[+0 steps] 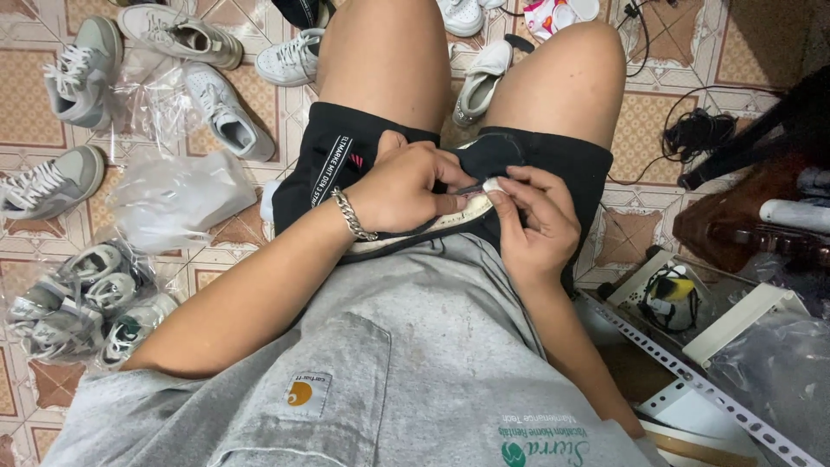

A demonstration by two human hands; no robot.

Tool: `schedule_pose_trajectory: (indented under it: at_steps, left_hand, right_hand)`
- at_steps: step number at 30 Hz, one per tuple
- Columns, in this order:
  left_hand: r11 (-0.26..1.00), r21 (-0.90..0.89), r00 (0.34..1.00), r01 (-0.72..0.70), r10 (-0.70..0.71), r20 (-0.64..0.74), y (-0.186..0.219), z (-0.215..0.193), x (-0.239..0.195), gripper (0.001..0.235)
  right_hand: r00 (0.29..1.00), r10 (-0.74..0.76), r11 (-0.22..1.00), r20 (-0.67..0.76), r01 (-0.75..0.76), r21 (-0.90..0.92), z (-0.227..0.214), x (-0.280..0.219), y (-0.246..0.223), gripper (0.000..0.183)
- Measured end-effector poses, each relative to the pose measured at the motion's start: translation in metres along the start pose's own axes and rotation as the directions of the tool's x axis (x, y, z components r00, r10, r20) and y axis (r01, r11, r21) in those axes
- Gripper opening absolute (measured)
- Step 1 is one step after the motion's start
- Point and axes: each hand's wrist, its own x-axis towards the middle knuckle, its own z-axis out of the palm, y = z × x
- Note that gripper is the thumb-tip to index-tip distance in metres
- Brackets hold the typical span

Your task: The person sits on the floor and cleans a black sneaker with pink accents using a cotton swab. They apply a liquid from a white bottle to the swab and rub the shoe's upper and sole edges, then repeat the process on the other shoe.

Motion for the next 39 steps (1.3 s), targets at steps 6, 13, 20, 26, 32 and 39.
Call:
schedule_pose_trajectory:
  at_steps: [6, 13, 20, 26, 32, 39]
  left_hand:
    - [0.999, 0.042, 1.0, 0.018, -0.018, -0.01, 0.0, 0.005, -0.001, 0.017]
    - [0.999, -0.013, 0.999, 0.033, -0.033, -0.015, 0.008, -0.001, -0.002, 0.017]
    - [0.999, 0.014, 0.999, 0.033, -0.032, -0.013, 0.005, 0.002, -0.002, 0.017]
    - [0.999, -0.03, 0.999, 0.045, -0.046, -0.012, 0.01, -0.004, -0.004, 0.022]
    - [1.0, 0.008, 1.0, 0.016, -0.016, 0.002, 0.004, 0.0, -0.004, 0.021]
    - [1.0, 0.01, 1.0, 0.015, -0.015, 0.0, 0.001, 0.001, -0.005, 0.018]
  right_hand:
    - [0.989, -0.12, 0.98, 0.088, 0.132, -0.149, 0.006, 0.006, -0.014, 0.004]
    - [0.987, -0.157, 0.97, 0.035, 0.161, -0.183, 0.002, 0.011, -0.004, 0.002]
    - [0.982, -0.183, 0.977, 0.036, 0.186, -0.106, 0.01, 0.003, -0.006, 0.014]
    - [0.981, -0.187, 0.977, -0.056, 0.18, -0.112, 0.014, -0.005, -0.002, 0.026]
    - [0.972, -0.235, 0.942, 0.008, 0.229, -0.244, 0.012, 0.0, 0.008, 0.038]
    - [0.969, -0.246, 0.947, 0.038, 0.248, -0.202, 0.017, -0.003, -0.008, 0.044]
